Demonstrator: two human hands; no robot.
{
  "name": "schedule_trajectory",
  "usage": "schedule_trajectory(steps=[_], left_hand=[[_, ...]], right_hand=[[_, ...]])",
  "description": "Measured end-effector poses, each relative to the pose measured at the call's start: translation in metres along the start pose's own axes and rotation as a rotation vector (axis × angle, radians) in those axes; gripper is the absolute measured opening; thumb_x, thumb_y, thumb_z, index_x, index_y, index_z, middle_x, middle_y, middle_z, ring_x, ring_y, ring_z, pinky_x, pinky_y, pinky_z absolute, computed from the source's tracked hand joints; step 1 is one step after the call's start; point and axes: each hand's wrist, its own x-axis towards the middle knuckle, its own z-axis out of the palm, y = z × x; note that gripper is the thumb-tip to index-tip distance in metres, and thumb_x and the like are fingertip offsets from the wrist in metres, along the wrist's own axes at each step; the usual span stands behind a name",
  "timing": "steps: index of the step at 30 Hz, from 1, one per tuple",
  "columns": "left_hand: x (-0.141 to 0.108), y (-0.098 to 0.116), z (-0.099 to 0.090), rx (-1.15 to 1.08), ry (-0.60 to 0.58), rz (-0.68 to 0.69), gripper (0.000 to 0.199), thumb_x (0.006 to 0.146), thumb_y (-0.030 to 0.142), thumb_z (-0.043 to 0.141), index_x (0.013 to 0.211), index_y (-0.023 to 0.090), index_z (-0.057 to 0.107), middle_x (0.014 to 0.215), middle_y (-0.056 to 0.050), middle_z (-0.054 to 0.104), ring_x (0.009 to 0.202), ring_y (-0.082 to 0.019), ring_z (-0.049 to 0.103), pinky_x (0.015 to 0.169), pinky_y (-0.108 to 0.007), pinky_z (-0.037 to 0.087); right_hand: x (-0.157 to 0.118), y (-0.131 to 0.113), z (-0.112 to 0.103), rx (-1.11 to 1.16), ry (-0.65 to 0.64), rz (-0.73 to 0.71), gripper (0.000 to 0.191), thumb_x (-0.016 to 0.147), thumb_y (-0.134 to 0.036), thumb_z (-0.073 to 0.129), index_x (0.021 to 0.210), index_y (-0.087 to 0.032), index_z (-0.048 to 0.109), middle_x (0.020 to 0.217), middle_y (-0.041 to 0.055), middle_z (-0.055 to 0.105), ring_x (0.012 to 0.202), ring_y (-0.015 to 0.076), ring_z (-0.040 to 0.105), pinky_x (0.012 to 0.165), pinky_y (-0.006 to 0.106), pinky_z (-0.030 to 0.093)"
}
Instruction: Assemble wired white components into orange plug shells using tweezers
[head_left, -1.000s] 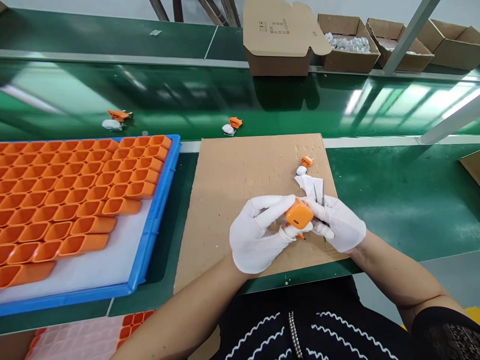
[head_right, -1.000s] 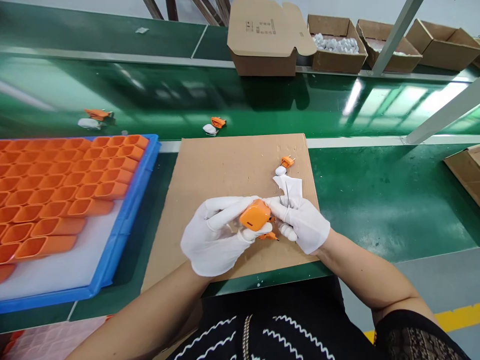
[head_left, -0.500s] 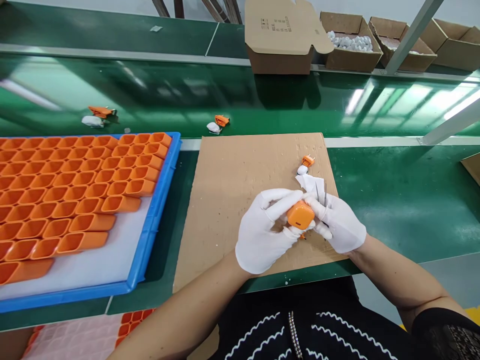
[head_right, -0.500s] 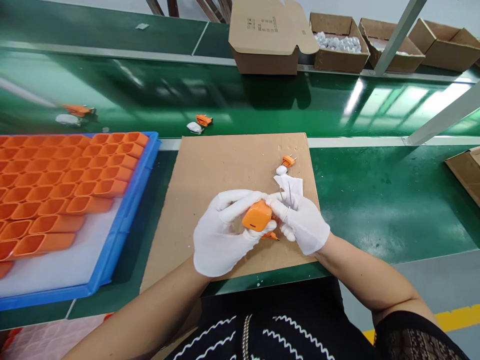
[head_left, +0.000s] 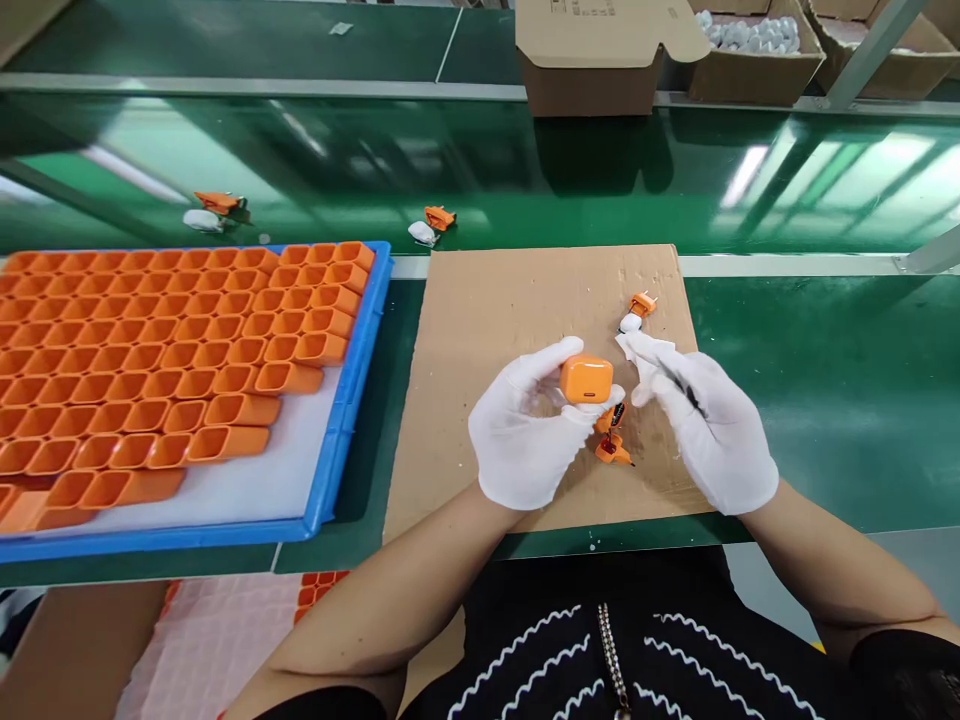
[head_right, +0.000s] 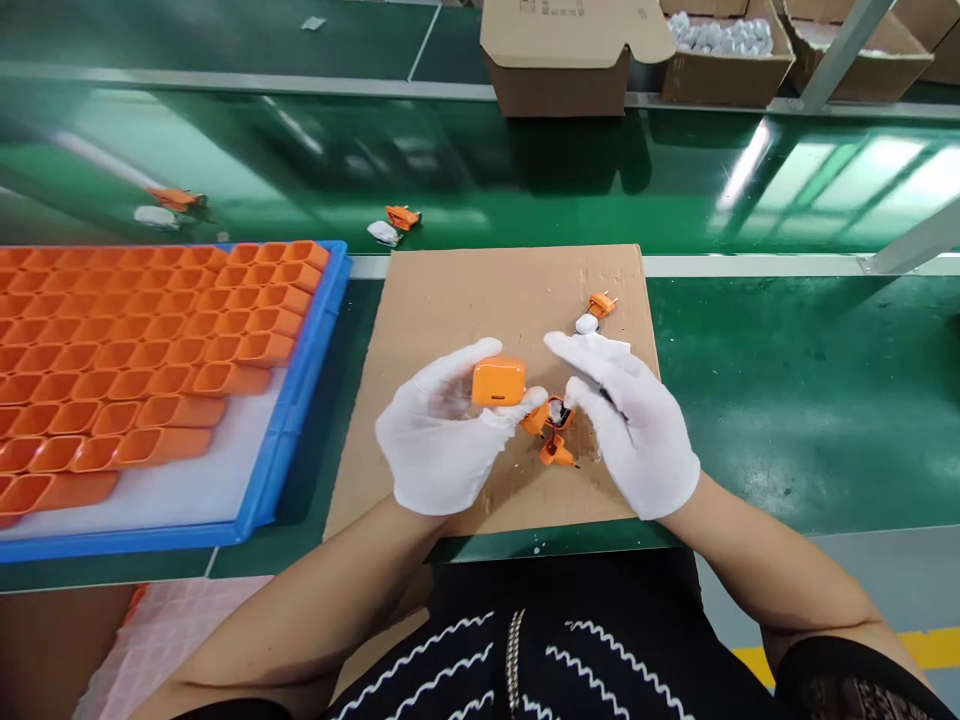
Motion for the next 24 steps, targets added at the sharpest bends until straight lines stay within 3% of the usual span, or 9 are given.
schedule_trajectory(steps=[4, 7, 10, 13, 18, 24], left_hand=[[0.001, -0.003, -0.001, -0.01, 0.025, -0.015, 0.043, 0.065, 0.027, 0.09, 0.106, 0.023, 0.076, 0.09, -0.002, 0.075, 0.074, -0.017, 0.068, 0.068, -0.033, 0.06], [0.003, -0.004, -0.002, -0.023, 0.033, -0.018, 0.044, 0.065, 0.027, 0.091, 0.107, 0.024, 0.076, 0.096, -0.003, 0.075, 0.079, -0.018, 0.07, 0.072, -0.035, 0.062], [0.004, -0.005, -0.002, -0.021, 0.032, -0.003, 0.043, 0.066, 0.025, 0.091, 0.106, 0.028, 0.075, 0.099, -0.001, 0.075, 0.084, -0.019, 0.071, 0.074, -0.037, 0.062], [0.005, -0.006, -0.003, 0.028, 0.044, 0.043, 0.045, 0.066, 0.025, 0.092, 0.107, 0.028, 0.074, 0.095, 0.0, 0.074, 0.08, -0.018, 0.07, 0.074, -0.036, 0.061], [0.005, -0.008, -0.005, 0.113, 0.024, 0.154, 0.043, 0.073, 0.026, 0.087, 0.113, 0.027, 0.072, 0.091, 0.003, 0.071, 0.077, -0.013, 0.067, 0.07, -0.031, 0.056], [0.006, -0.015, -0.005, 0.235, 0.071, 0.335, 0.048, 0.069, 0.021, 0.087, 0.114, 0.028, 0.073, 0.085, 0.002, 0.071, 0.069, -0.013, 0.063, 0.062, -0.029, 0.051]], right_hand=[[0.0, -0.005, -0.001, -0.247, -0.002, -0.161, 0.049, 0.106, -0.035, 0.039, 0.153, -0.024, 0.043, 0.114, 0.0098, 0.068, 0.109, 0.0228, 0.061, 0.1, 0.045, 0.051], [-0.001, -0.007, -0.002, -0.305, 0.043, -0.273, 0.043, 0.106, -0.027, 0.038, 0.145, -0.021, 0.054, 0.092, 0.0072, 0.066, 0.105, 0.0231, 0.062, 0.093, 0.042, 0.052], [-0.005, -0.005, -0.004, -0.442, 0.178, -0.324, 0.028, 0.101, -0.021, 0.054, 0.122, -0.026, 0.071, 0.077, 0.0016, 0.062, 0.073, 0.0174, 0.061, 0.069, 0.033, 0.051], [-0.008, 0.0, -0.005, -0.57, 0.283, -0.375, 0.026, 0.093, -0.012, 0.063, 0.108, -0.029, 0.076, 0.074, -0.0014, 0.063, 0.056, 0.012, 0.051, 0.057, 0.03, 0.044], [-0.007, 0.003, -0.003, -0.765, 0.326, -0.445, 0.042, 0.09, 0.0, 0.059, 0.106, -0.034, 0.077, 0.065, -0.0049, 0.062, 0.048, 0.0098, 0.046, 0.051, 0.031, 0.035], [-0.005, 0.001, 0.0, -0.79, 0.338, -0.465, 0.033, 0.094, -0.005, 0.057, 0.101, -0.029, 0.078, 0.066, -0.0059, 0.062, 0.048, 0.0075, 0.045, 0.049, 0.03, 0.032]])
